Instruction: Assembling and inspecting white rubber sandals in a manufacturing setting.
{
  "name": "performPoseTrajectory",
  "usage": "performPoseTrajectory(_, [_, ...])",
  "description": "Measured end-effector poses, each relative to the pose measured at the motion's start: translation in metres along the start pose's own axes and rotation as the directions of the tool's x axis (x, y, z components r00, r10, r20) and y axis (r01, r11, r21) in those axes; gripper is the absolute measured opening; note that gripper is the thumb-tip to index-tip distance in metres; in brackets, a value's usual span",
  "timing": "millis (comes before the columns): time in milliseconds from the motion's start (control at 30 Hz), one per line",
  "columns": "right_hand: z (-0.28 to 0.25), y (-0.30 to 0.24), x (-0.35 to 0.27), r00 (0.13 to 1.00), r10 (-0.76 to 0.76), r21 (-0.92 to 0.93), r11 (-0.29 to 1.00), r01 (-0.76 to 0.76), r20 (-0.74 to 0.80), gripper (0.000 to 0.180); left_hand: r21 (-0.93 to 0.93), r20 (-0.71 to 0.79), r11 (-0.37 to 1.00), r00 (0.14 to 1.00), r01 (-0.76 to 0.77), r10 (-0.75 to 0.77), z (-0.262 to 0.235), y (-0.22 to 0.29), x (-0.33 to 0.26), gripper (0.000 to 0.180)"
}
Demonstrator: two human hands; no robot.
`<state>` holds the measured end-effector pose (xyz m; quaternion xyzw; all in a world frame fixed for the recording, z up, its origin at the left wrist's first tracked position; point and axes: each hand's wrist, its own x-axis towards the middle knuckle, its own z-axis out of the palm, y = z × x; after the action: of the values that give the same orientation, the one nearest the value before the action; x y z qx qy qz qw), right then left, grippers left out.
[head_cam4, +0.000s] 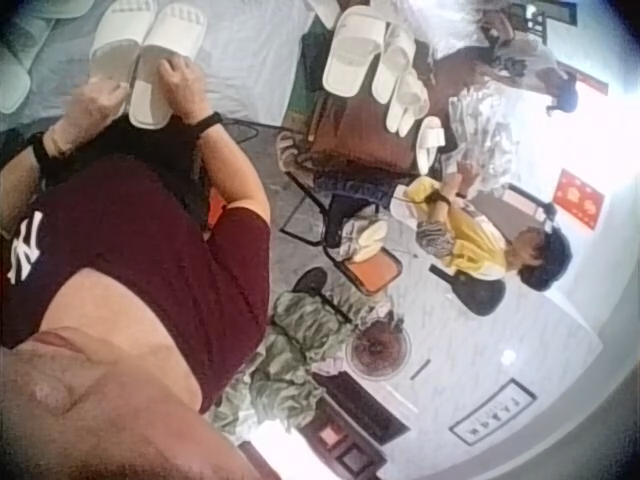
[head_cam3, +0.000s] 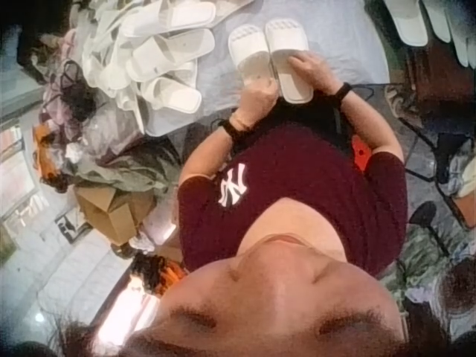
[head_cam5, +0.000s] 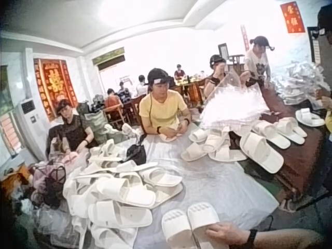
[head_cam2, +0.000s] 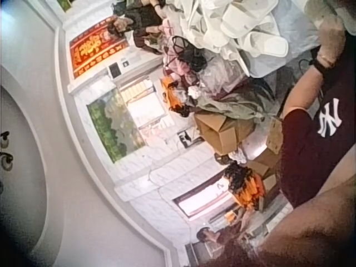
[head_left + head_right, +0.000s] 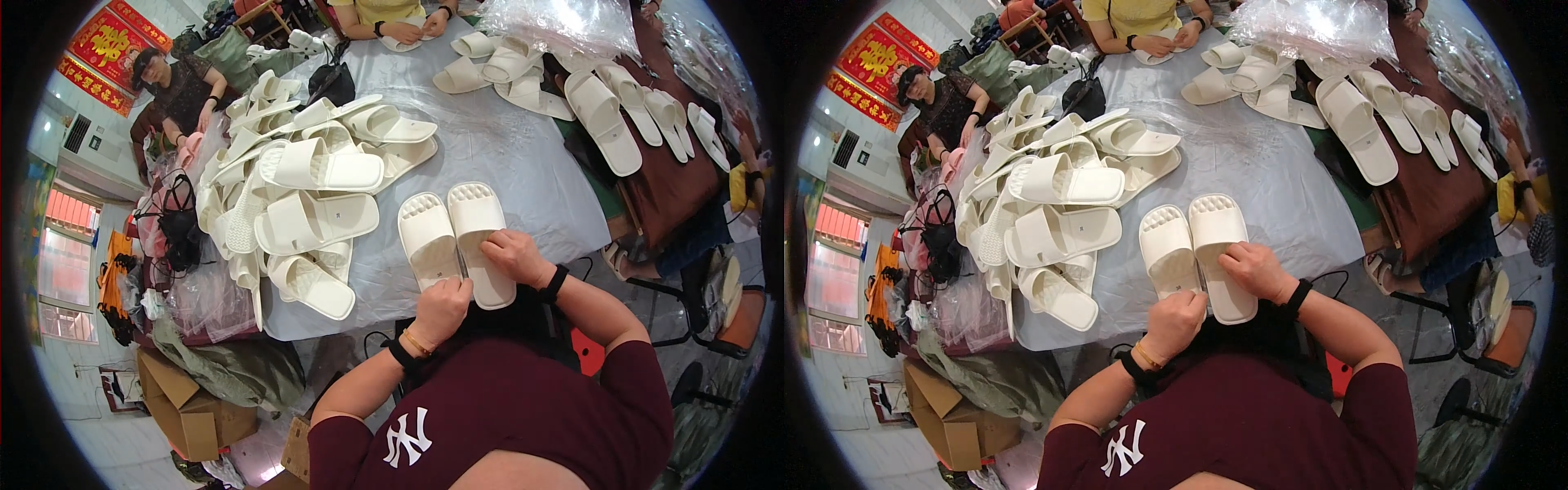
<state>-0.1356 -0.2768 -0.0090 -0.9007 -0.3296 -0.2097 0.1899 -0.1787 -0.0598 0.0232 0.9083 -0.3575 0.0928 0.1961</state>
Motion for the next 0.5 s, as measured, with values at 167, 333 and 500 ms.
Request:
performPoseTrajectory(167, [-0.002, -0.002, 0.001, 1.0, 0.003, 0.003, 1.0, -0.003, 0.01, 0.011, 0.067, 0.01, 0.994, 0.996, 0.085, -0.086, 0.018, -0.024, 0.003, 0.003])
performPoseTrajectory(333, [-0.002, -0.012, 0.005, 0.997, 0.053, 0.047, 0.998, -0.05, -0.06, 0.021, 0.132, -0.087, 0.966, 0.974, 0.222, -0.211, 0.032, -0.055, 0.008, 0.005])
performPoseTrajectory(500, [-0.008, -0.007, -0.005, 0.989, 0.079, 0.12, 0.991, -0.064, -0.127, 0.028, 0.026, -0.165, 0.977, 0.965, 0.211, -0.204, 0.024, -0.053, 0.001, 0.02])
